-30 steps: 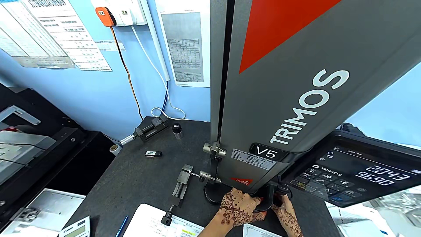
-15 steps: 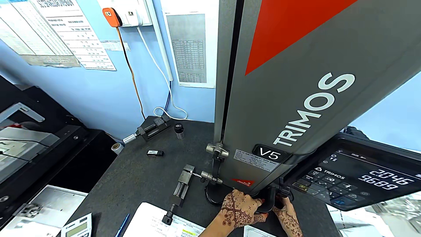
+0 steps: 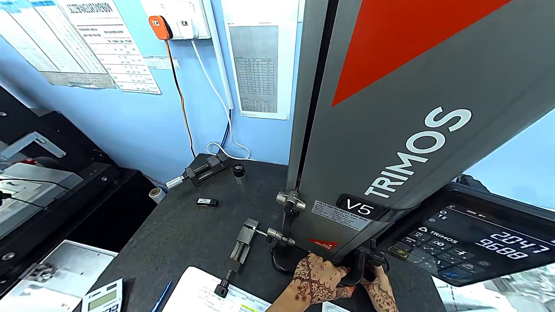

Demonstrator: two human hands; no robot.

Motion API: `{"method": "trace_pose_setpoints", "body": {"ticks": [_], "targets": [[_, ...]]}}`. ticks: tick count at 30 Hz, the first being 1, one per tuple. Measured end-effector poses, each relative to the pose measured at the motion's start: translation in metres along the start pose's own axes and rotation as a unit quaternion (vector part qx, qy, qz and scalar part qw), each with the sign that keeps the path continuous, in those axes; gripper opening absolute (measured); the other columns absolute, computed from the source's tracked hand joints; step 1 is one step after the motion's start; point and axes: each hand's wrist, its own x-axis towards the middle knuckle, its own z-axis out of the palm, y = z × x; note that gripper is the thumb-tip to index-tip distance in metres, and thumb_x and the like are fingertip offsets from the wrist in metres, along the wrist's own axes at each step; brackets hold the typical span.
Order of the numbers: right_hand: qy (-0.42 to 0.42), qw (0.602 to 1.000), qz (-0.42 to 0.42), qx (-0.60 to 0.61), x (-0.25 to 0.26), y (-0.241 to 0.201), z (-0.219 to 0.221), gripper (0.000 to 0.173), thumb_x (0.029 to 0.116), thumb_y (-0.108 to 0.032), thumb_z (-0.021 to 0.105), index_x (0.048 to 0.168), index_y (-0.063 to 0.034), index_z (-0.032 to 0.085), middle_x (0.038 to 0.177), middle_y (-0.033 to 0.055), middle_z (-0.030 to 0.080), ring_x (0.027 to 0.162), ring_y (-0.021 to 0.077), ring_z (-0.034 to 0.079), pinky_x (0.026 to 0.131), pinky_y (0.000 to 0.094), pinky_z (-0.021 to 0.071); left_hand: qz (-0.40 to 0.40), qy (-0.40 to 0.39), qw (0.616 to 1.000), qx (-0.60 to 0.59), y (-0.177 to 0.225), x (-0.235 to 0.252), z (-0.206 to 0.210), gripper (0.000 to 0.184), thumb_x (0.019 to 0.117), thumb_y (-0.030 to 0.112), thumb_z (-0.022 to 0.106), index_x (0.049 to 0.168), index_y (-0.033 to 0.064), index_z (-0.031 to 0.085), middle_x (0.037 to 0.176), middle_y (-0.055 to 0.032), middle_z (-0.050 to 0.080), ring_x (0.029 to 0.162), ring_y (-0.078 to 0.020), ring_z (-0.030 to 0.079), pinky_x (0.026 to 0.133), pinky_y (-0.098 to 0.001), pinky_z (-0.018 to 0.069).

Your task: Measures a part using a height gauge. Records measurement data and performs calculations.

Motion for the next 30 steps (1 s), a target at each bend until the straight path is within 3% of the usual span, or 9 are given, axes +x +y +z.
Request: {"method": "trace_pose_setpoints", "body": {"ticks": [2,5,10,13,15,20,26,28,30], "targets": [[0.003,1.000,-0.002,-0.001,0.000,0.000,0.000,0.070,0.0733,-0.023,0.078,0.130,0.0112,0.056,0.124,0.0240,0.065,0.115,0.0182,0.063,0.101,0.0301,0.0492,-0.009,-0.028,1.000,-0.001,0.003,-0.001,-0.005,0.057,0.1070,0.053,0.038,0.140,0.0115,0.058,0.121,-0.0231,0.069,0.114,-0.0427,0.065,0.100,-0.0602,0.0445],[-0.004,1.000,0.006,-0.001,0.000,0.001,0.000,0.069,0.0748,-0.019,0.078,0.132,0.0107,0.055,0.127,0.0248,0.064,0.118,0.0196,0.062,0.103,0.0312,0.0479,0.012,0.048,0.999,0.002,-0.004,0.003,0.012,0.055,0.1049,0.054,0.042,0.129,0.0113,0.067,0.104,-0.0212,0.073,0.100,-0.0414,0.069,0.090,-0.0584,0.0504],[-0.002,1.000,0.010,0.005,0.000,0.000,-0.001,0.069,0.0734,-0.018,0.078,0.132,0.0109,0.055,0.126,0.0246,0.064,0.116,0.0191,0.063,0.102,0.0304,0.0487,-0.007,-0.031,0.999,-0.006,0.008,-0.010,-0.017,0.056,0.1075,0.051,0.038,0.141,0.0107,0.058,0.123,-0.0228,0.068,0.116,-0.0416,0.064,0.100,-0.0572,0.0447],[-0.005,1.000,0.017,0.009,0.000,0.000,-0.001,0.068,0.0748,-0.014,0.079,0.133,0.0108,0.054,0.127,0.0246,0.063,0.117,0.0189,0.062,0.103,0.0303,0.0482,0.017,0.047,0.999,0.004,-0.005,0.004,0.013,0.055,0.1050,0.054,0.042,0.130,0.0122,0.066,0.103,-0.0213,0.072,0.099,-0.0415,0.069,0.090,-0.0586,0.0499],[-0.007,1.000,0.019,0.008,-0.001,0.000,-0.001,0.068,0.0756,-0.014,0.079,0.134,0.0102,0.054,0.126,0.0238,0.064,0.117,0.0182,0.063,0.102,0.0301,0.0488,0.016,0.048,0.999,0.006,-0.007,0.007,0.016,0.055,0.1050,0.055,0.042,0.129,0.0125,0.066,0.102,-0.0212,0.073,0.099,-0.0414,0.069,0.090,-0.0586,0.0503],[-0.009,1.000,0.017,0.008,0.000,-0.006,-0.002,0.070,0.0751,-0.015,0.079,0.134,0.0119,0.052,0.126,0.0248,0.064,0.115,0.0183,0.064,0.102,0.0296,0.0491,0.003,-0.020,1.000,-0.003,0.003,-0.004,-0.008,0.057,0.1072,0.051,0.038,0.142,0.0101,0.057,0.122,-0.0238,0.068,0.116,-0.0428,0.063,0.100,-0.0587,0.0440],[-0.021,0.999,0.034,0.015,0.002,-0.003,-0.003,0.069,0.0771,-0.010,0.078,0.136,0.0120,0.050,0.127,0.0253,0.063,0.116,0.0197,0.063,0.102,0.0321,0.0493,0.010,-0.016,1.000,-0.003,0.000,-0.003,-0.006,0.057,0.1068,0.052,0.038,0.143,0.0107,0.056,0.124,-0.0247,0.067,0.116,-0.0447,0.063,0.101,-0.0619,0.0435],[-0.021,0.996,0.034,0.076,0.001,-0.004,-0.007,0.072,0.0791,-0.006,0.076,0.141,0.0135,0.043,0.132,0.0249,0.060,0.120,0.0175,0.061,0.104,0.0304,0.0492,0.011,-0.016,1.000,-0.007,0.001,-0.005,-0.007,0.056,0.1070,0.051,0.039,0.141,0.0099,0.057,0.122,-0.0244,0.068,0.115,-0.0442,0.063,0.100,-0.0615,0.0440],[-0.021,0.985,0.026,0.169,0.001,-0.012,-0.013,0.083,0.0833,-0.004,0.070,0.151,0.0122,0.024,0.140,0.0214,0.054,0.123,0.0118,0.059,0.106,0.0274,0.0495,0.020,0.007,1.000,-0.010,-0.001,-0.007,-0.005,0.056,0.1063,0.052,0.040,0.140,0.0101,0.058,0.120,-0.0238,0.069,0.114,-0.0438,0.064,0.099,-0.0609,0.0448]]}}
